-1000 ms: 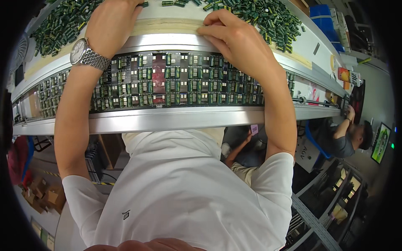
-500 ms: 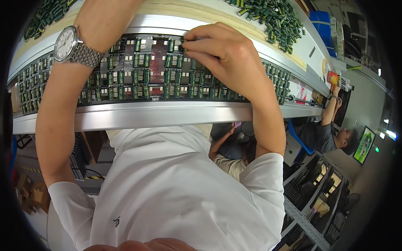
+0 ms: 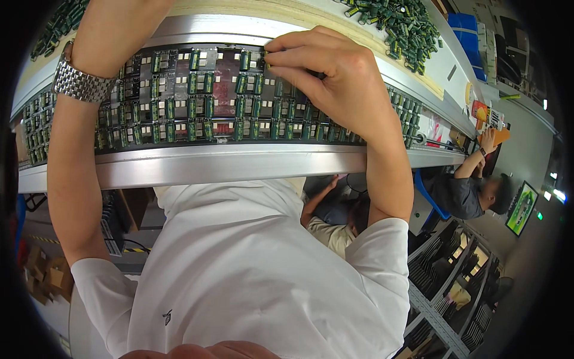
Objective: The person inserts electrical components into slots on circuit boards by hand and slides the board panels along the assembly line rail.
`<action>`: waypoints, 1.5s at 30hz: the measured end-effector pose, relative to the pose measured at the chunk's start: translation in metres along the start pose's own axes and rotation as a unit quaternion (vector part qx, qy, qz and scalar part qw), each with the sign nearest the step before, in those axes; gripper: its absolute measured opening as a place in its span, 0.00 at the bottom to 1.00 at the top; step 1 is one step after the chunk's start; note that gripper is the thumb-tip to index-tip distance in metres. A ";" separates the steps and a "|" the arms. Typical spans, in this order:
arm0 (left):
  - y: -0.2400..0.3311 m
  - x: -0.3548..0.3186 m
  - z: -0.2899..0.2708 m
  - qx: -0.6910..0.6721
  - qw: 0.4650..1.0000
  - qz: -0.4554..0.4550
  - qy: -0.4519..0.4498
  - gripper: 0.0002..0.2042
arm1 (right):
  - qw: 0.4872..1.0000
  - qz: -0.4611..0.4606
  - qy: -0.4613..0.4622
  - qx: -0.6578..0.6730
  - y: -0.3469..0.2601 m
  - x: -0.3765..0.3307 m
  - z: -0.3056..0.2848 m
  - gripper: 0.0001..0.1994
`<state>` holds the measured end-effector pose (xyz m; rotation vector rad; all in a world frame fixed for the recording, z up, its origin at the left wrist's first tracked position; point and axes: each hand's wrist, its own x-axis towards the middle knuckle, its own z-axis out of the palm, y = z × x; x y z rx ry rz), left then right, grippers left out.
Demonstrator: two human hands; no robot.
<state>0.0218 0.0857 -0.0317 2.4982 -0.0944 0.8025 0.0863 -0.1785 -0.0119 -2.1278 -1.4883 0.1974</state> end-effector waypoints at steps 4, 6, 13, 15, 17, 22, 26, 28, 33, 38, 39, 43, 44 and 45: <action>0.017 0.011 -0.018 -0.074 0.992 -0.083 -0.052 0.06 | 1.000 0.013 0.002 -0.008 -0.004 0.000 0.002 0.08; 0.025 0.015 -0.022 -0.063 0.983 -0.140 -0.096 0.06 | 0.999 -0.010 0.013 -0.029 -0.002 -0.001 0.003 0.08; 0.021 -0.002 -0.016 -0.060 0.998 -0.016 -0.008 0.07 | 1.000 -0.008 0.011 -0.017 -0.002 -0.001 0.000 0.08; 0.025 0.005 -0.021 -0.101 0.992 -0.068 -0.038 0.07 | 1.000 0.000 0.007 -0.012 -0.003 -0.002 0.000 0.08; 0.032 0.008 -0.029 -0.087 0.989 -0.088 -0.085 0.07 | 1.000 -0.001 0.011 -0.013 -0.001 -0.003 0.002 0.08; 0.025 -0.002 -0.020 -0.116 0.992 -0.028 -0.038 0.07 | 0.999 -0.020 0.008 -0.028 -0.004 -0.001 0.005 0.09; 0.033 0.005 -0.027 -0.174 0.973 -0.111 -0.102 0.07 | 0.998 -0.038 0.004 -0.051 -0.003 -0.002 0.007 0.10; 0.036 -0.001 -0.028 -0.161 0.980 -0.079 -0.092 0.07 | 0.997 -0.049 0.005 -0.058 -0.006 -0.001 0.009 0.11; 0.034 -0.005 -0.023 -0.151 0.986 -0.021 -0.074 0.07 | 0.995 -0.044 0.021 -0.082 -0.016 -0.001 0.013 0.09; 0.032 0.001 -0.029 -0.171 0.979 -0.044 -0.101 0.07 | 0.994 -0.054 0.026 -0.095 -0.020 0.000 0.014 0.10; 0.035 0.004 -0.033 -0.194 0.975 -0.038 -0.103 0.07 | 0.992 -0.060 0.024 -0.112 -0.020 0.000 0.013 0.10; 0.044 -0.006 -0.050 -0.148 0.968 -0.086 -0.183 0.07 | 0.994 -0.042 0.030 -0.098 -0.022 -0.001 0.016 0.11; 0.038 -0.014 -0.047 -0.149 0.970 -0.071 -0.178 0.11 | 0.991 -0.056 0.019 -0.124 -0.022 -0.002 0.015 0.10; 0.040 -0.020 -0.052 -0.151 0.965 -0.080 -0.198 0.11 | 0.987 -0.076 0.006 -0.140 -0.023 -0.001 0.015 0.09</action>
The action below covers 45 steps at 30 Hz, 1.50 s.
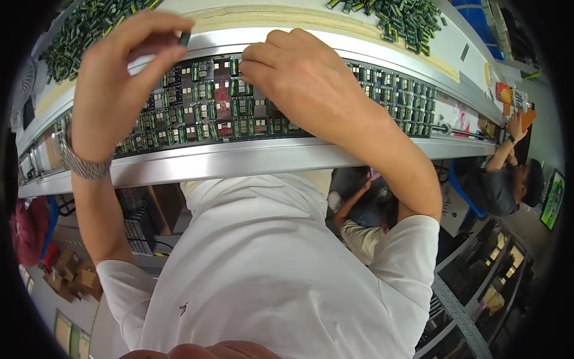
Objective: The person inserts electrical components into slots on circuit boards by hand and slides the board panels along the assembly line rail.
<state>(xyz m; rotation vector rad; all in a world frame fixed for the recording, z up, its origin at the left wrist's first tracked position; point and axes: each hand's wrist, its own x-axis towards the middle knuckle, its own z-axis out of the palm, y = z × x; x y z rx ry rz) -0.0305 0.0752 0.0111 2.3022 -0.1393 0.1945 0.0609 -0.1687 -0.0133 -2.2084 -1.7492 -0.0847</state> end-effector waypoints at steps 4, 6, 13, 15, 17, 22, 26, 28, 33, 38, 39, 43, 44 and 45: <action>-0.003 -0.038 0.008 0.011 0.999 -0.022 0.037 0.09 | 0.999 -0.013 -0.039 0.010 0.008 0.005 -0.007 0.07; -0.007 -0.053 0.004 0.131 0.991 0.012 0.017 0.12 | 0.993 0.070 0.045 0.085 0.021 0.010 -0.011 0.10; -0.001 -0.058 0.018 0.137 0.989 -0.033 0.034 0.13 | 0.992 0.014 0.079 -0.099 0.065 0.058 -0.006 0.07; -0.001 -0.058 0.016 0.139 0.990 -0.026 0.027 0.13 | 0.995 0.043 0.029 -0.089 0.064 0.066 -0.002 0.10; -0.002 -0.059 0.015 0.142 0.989 -0.022 0.023 0.13 | 0.995 0.031 0.037 -0.091 0.069 0.067 0.004 0.09; 0.000 -0.056 0.013 0.210 0.977 0.030 0.005 0.14 | 0.992 0.031 0.064 -0.108 0.069 0.065 0.007 0.08; 0.004 -0.055 0.013 0.224 0.974 0.015 -0.010 0.15 | 0.989 0.089 0.019 -0.119 0.060 0.070 -0.004 0.07; 0.003 -0.053 0.012 0.235 0.971 0.045 -0.017 0.16 | 0.987 0.093 0.028 -0.128 0.058 0.071 -0.007 0.07; 0.009 -0.049 0.010 0.259 0.964 0.052 -0.035 0.16 | 0.985 -0.039 0.134 -0.101 0.071 0.057 -0.004 0.09; 0.012 -0.045 0.010 0.297 0.952 0.033 -0.065 0.15 | 0.996 0.008 0.075 -0.038 0.041 0.019 -0.024 0.09; 0.010 -0.046 0.010 0.286 0.956 0.027 -0.057 0.15 | 0.998 0.013 0.058 -0.001 0.043 0.016 -0.023 0.09; 0.006 -0.050 0.014 0.250 0.967 0.027 -0.034 0.14 | 0.988 0.080 0.106 0.073 0.038 0.002 -0.014 0.07; 0.004 -0.050 0.017 0.251 0.967 0.027 -0.035 0.14 | 0.984 0.097 0.134 0.074 0.037 -0.001 -0.014 0.07; 0.000 -0.051 0.021 0.212 0.977 0.026 -0.007 0.14 | 0.982 0.089 0.110 0.125 0.046 -0.001 -0.021 0.06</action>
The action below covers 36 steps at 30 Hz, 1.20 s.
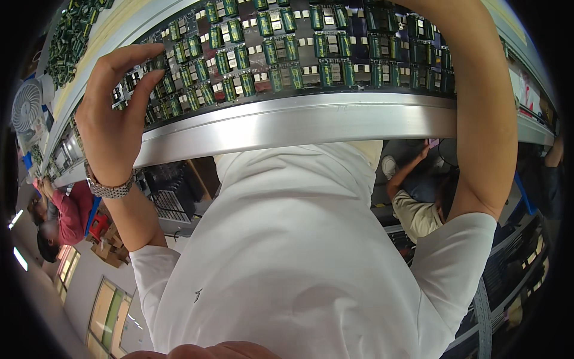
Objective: The person inserts electrical components into slots on circuit boards by hand and slides the board panels along the assembly line rail.
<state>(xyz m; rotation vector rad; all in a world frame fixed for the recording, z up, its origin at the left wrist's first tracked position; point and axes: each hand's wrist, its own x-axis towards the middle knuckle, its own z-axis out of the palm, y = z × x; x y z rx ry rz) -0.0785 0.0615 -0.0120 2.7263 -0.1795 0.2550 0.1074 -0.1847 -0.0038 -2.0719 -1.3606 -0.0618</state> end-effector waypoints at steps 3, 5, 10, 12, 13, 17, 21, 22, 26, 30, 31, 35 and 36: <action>0.000 -0.005 0.005 -0.051 0.998 -0.021 0.034 0.13 | 0.999 -0.027 0.013 0.014 0.001 -0.002 0.006 0.06; 0.000 -0.008 0.008 -0.065 0.996 -0.035 0.042 0.13 | 0.997 -0.052 0.052 -0.023 0.001 -0.004 0.009 0.06; -0.009 -0.015 0.015 -0.210 0.969 -0.117 0.062 0.12 | 0.991 -0.086 0.049 0.086 0.023 0.003 0.016 0.07; -0.007 -0.013 0.014 -0.207 0.971 -0.114 0.047 0.13 | 0.992 -0.028 0.025 0.121 0.025 0.000 0.018 0.07; -0.006 -0.012 0.014 -0.203 0.972 -0.112 0.033 0.14 | 0.992 -0.001 0.013 0.125 0.017 0.000 0.018 0.07; 0.002 -0.008 0.012 -0.195 0.970 -0.138 0.052 0.12 | 0.995 -0.001 -0.028 0.092 -0.003 0.000 0.012 0.07; 0.008 -0.003 0.006 0.026 0.999 -0.017 0.030 0.09 | 0.995 0.049 -0.028 0.082 -0.003 -0.001 0.013 0.07; 0.008 -0.002 0.007 0.039 0.998 0.016 0.050 0.08 | 0.997 0.057 -0.042 0.008 -0.019 0.000 0.006 0.08; 0.005 -0.017 0.004 -0.004 0.999 0.013 0.035 0.11 | 0.996 0.079 -0.034 -0.007 -0.017 0.003 0.005 0.10; -0.036 -0.056 -0.017 -0.133 0.952 -0.122 0.246 0.13 | 0.988 0.118 -0.020 0.092 0.002 -0.004 0.001 0.13; -0.057 -0.069 -0.033 -0.098 0.938 -0.197 0.267 0.14 | 0.986 0.138 -0.009 0.090 -0.004 -0.003 0.002 0.13; -0.188 -0.169 -0.101 0.083 0.884 -0.424 0.176 0.16 | 0.971 0.105 -0.090 0.197 0.038 -0.012 0.001 0.13; -0.222 -0.203 -0.105 0.113 0.871 -0.463 0.114 0.18 | 0.969 0.090 -0.097 0.209 0.045 -0.011 0.000 0.13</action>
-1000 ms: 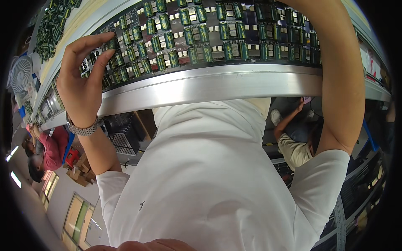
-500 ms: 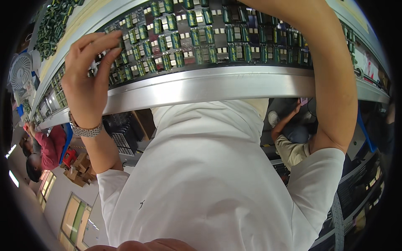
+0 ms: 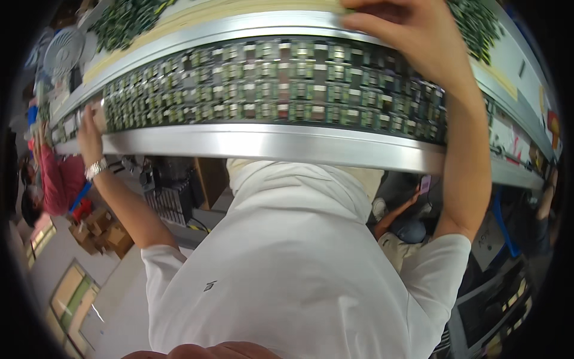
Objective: The person inserts electrical components into slots on circuit boards by hand and slides the board panels along the assembly line rail.
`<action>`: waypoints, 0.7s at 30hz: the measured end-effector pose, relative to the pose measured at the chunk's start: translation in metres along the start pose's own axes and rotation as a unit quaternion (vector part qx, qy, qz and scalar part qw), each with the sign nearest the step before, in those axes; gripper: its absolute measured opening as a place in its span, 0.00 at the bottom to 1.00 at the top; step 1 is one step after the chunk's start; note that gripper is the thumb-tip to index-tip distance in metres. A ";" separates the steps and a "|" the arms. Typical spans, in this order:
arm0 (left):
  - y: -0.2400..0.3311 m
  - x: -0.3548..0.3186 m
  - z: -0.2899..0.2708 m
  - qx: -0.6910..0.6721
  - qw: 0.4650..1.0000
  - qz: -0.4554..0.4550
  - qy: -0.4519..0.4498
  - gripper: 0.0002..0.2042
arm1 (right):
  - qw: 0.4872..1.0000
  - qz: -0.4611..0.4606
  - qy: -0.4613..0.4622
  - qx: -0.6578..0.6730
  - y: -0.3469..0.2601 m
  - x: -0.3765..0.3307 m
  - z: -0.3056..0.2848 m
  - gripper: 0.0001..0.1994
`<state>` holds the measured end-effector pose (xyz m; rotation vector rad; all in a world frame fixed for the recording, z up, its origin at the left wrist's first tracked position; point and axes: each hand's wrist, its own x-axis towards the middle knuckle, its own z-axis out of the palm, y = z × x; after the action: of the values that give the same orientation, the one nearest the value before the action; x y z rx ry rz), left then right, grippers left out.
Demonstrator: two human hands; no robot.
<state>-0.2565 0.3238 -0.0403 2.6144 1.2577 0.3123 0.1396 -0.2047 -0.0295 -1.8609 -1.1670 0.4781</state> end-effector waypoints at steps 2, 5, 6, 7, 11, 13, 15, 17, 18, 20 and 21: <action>-0.043 0.010 0.017 0.149 0.961 0.228 -0.052 0.27 | 0.999 0.032 -0.002 -0.010 -0.004 0.000 -0.005 0.13; -0.010 -0.004 0.020 0.023 0.976 0.212 -0.048 0.16 | 0.997 0.074 0.006 -0.032 0.001 -0.007 -0.018 0.13; 0.013 -0.007 0.017 -0.008 0.986 0.151 -0.068 0.19 | 1.000 0.015 0.009 0.000 -0.013 -0.001 -0.006 0.12; 0.037 -0.010 0.014 -0.039 0.992 0.088 -0.083 0.26 | 1.000 0.026 -0.001 0.001 -0.015 -0.001 -0.007 0.12; 0.043 -0.019 0.021 -0.043 0.989 0.085 -0.111 0.32 | 0.993 0.078 -0.059 0.065 -0.017 -0.005 -0.007 0.12; 0.054 -0.017 0.018 -0.060 0.981 0.122 -0.136 0.28 | 0.990 0.092 -0.080 0.076 -0.020 -0.009 -0.004 0.12; 0.073 -0.028 0.020 -0.055 0.982 0.129 -0.122 0.27 | 0.990 0.103 -0.079 0.060 -0.025 -0.019 -0.003 0.12; 0.079 -0.034 0.016 -0.033 0.980 0.037 -0.191 0.27 | 0.990 0.085 -0.074 0.079 -0.025 -0.028 -0.003 0.12; 0.094 -0.042 0.018 -0.053 0.979 0.094 -0.173 0.27 | 0.991 0.077 -0.067 0.091 -0.029 -0.040 -0.009 0.13; 0.122 -0.052 0.033 -0.119 0.965 0.186 -0.144 0.26 | 0.996 0.077 -0.049 0.013 -0.053 -0.051 -0.011 0.11; 0.118 -0.054 0.035 -0.098 0.949 0.278 -0.113 0.25 | 0.996 0.079 -0.034 0.030 -0.057 -0.051 -0.007 0.10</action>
<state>-0.1929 0.2060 -0.0442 2.6811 0.3766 0.2035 0.0886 -0.2415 0.0155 -1.9055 -1.0428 0.6616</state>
